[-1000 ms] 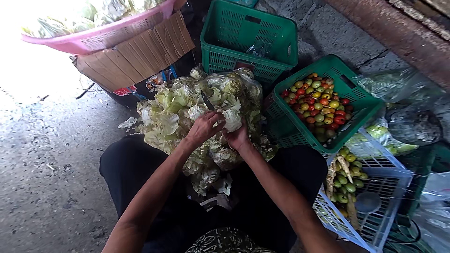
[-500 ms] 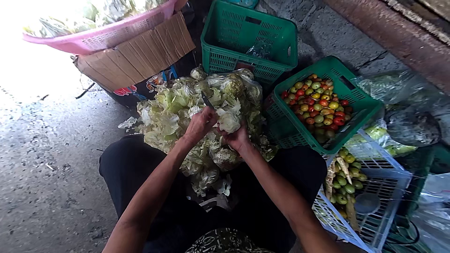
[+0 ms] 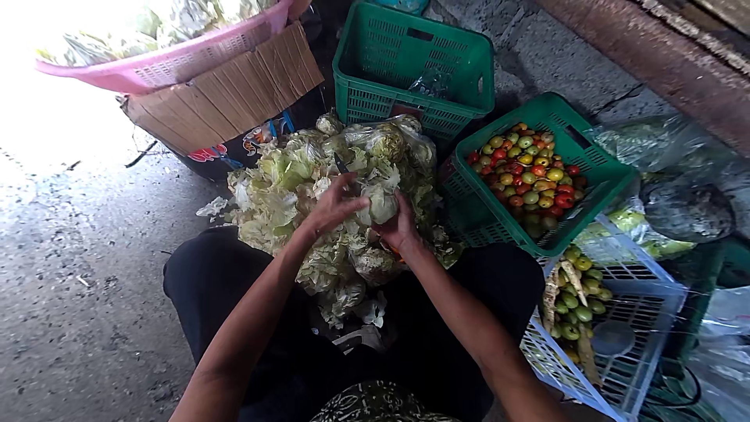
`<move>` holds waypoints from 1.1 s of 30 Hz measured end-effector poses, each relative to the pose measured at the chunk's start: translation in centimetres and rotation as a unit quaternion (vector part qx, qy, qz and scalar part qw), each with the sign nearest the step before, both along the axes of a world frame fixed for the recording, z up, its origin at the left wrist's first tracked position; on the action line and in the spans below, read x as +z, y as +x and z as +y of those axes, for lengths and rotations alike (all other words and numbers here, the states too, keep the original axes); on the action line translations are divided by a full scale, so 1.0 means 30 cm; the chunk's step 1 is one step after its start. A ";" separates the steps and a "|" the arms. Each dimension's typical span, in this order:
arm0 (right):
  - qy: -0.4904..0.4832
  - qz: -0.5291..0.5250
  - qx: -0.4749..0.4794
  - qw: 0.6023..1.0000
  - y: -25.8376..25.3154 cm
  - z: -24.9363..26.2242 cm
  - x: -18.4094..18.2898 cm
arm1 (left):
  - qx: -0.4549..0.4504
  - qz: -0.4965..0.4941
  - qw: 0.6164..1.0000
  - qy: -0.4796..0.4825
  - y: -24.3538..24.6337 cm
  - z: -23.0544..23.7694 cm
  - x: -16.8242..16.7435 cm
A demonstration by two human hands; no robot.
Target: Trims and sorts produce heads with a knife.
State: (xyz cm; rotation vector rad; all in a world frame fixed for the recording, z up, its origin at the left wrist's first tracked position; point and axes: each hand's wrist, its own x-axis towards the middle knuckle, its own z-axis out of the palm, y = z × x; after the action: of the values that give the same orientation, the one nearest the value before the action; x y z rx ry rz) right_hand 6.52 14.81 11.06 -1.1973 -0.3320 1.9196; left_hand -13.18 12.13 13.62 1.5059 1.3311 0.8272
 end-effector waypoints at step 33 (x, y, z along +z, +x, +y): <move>0.234 -0.017 0.211 0.949 0.070 0.006 0.064 | 0.173 0.199 0.930 0.258 -0.049 0.026 0.059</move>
State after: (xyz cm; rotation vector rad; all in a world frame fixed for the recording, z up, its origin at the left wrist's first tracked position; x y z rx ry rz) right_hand 8.61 15.00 13.00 -0.8854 -1.0714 2.0118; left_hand -14.64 12.91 15.40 1.9497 1.8119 1.2109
